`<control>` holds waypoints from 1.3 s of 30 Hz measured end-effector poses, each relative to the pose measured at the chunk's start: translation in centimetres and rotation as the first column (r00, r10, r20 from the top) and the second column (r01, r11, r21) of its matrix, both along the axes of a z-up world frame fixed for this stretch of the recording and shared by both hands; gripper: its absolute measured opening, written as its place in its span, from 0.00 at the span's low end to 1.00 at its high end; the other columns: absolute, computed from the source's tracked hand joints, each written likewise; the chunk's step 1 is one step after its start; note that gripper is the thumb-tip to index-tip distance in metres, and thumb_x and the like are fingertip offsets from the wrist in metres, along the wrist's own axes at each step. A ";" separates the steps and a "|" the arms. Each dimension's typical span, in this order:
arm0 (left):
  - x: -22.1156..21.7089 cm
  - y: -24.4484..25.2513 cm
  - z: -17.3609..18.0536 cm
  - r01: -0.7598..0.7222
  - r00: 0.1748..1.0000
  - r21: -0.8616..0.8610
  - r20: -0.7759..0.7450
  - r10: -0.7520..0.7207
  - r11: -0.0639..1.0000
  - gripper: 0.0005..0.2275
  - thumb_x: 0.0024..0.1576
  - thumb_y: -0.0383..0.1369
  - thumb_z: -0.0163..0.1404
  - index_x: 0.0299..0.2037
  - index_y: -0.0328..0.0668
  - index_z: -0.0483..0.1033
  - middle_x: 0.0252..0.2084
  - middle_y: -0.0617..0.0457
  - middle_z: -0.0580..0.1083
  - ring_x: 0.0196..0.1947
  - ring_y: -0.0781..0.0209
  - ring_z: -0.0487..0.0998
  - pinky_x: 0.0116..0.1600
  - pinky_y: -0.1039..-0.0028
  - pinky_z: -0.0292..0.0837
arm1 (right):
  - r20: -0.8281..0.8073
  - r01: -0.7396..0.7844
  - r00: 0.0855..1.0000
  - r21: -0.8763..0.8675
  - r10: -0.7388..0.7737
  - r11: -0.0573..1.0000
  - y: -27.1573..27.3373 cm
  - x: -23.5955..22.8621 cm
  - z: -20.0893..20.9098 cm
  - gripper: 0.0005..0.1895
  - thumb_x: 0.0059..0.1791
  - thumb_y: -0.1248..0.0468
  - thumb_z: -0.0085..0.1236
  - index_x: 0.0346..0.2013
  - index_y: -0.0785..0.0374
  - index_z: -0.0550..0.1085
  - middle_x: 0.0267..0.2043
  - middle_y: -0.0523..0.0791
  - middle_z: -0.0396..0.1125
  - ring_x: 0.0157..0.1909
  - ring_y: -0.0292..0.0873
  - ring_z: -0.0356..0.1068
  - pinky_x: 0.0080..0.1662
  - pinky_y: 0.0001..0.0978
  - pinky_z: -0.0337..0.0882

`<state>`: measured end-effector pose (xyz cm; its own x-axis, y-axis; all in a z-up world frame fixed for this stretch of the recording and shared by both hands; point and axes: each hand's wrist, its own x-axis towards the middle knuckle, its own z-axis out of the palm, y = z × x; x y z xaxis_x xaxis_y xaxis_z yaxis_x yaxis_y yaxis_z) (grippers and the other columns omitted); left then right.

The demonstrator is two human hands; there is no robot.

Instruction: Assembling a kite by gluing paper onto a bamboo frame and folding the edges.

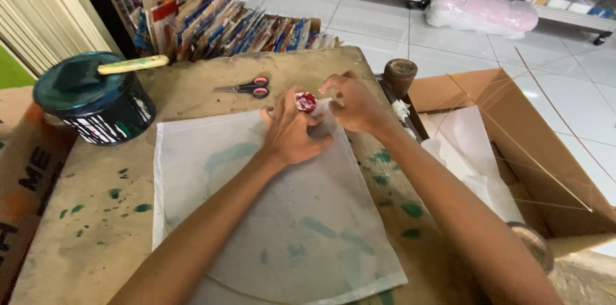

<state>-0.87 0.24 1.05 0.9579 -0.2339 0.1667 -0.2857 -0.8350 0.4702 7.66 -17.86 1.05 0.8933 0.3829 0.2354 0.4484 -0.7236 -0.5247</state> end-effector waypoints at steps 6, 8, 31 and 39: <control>0.7 -0.3 -1.7 0.049 0.977 0.058 0.205 -0.060 0.997 0.24 0.49 0.53 0.55 0.52 0.56 0.81 0.71 0.43 0.53 0.74 0.36 0.46 0.66 0.39 0.40 | -0.102 0.033 0.994 0.044 -0.029 0.998 -3.4 -8.5 1.6 0.19 0.46 0.73 0.42 0.46 0.60 0.78 0.47 0.61 0.69 0.52 0.69 0.72 0.52 0.59 0.70; 1.2 -0.2 -2.6 0.064 0.970 0.049 0.232 -0.074 0.997 0.24 0.49 0.54 0.55 0.52 0.56 0.81 0.70 0.43 0.55 0.73 0.38 0.48 0.66 0.37 0.38 | -0.081 0.045 0.996 0.038 -0.042 0.998 -4.3 -9.9 0.1 0.19 0.47 0.73 0.43 0.46 0.58 0.78 0.46 0.59 0.69 0.52 0.66 0.72 0.52 0.58 0.70; -2.4 -1.0 -3.3 0.255 0.932 0.167 0.219 -0.288 0.952 0.20 0.58 0.51 0.45 0.53 0.53 0.77 0.54 0.54 0.71 0.59 0.59 0.70 0.63 0.45 0.39 | 0.023 0.113 0.994 -0.202 -0.110 0.973 -2.9 -12.8 -1.2 0.21 0.47 0.75 0.46 0.49 0.53 0.77 0.54 0.55 0.61 0.54 0.61 0.64 0.53 0.50 0.61; -3.0 -0.9 -3.1 0.266 0.928 0.187 0.213 -0.304 0.945 0.23 0.59 0.54 0.43 0.56 0.50 0.76 0.56 0.53 0.70 0.59 0.54 0.71 0.62 0.43 0.41 | 0.181 0.126 0.981 -0.339 -0.066 0.932 -2.5 -14.4 -1.1 0.21 0.46 0.77 0.50 0.50 0.59 0.77 0.55 0.54 0.63 0.53 0.61 0.68 0.51 0.50 0.68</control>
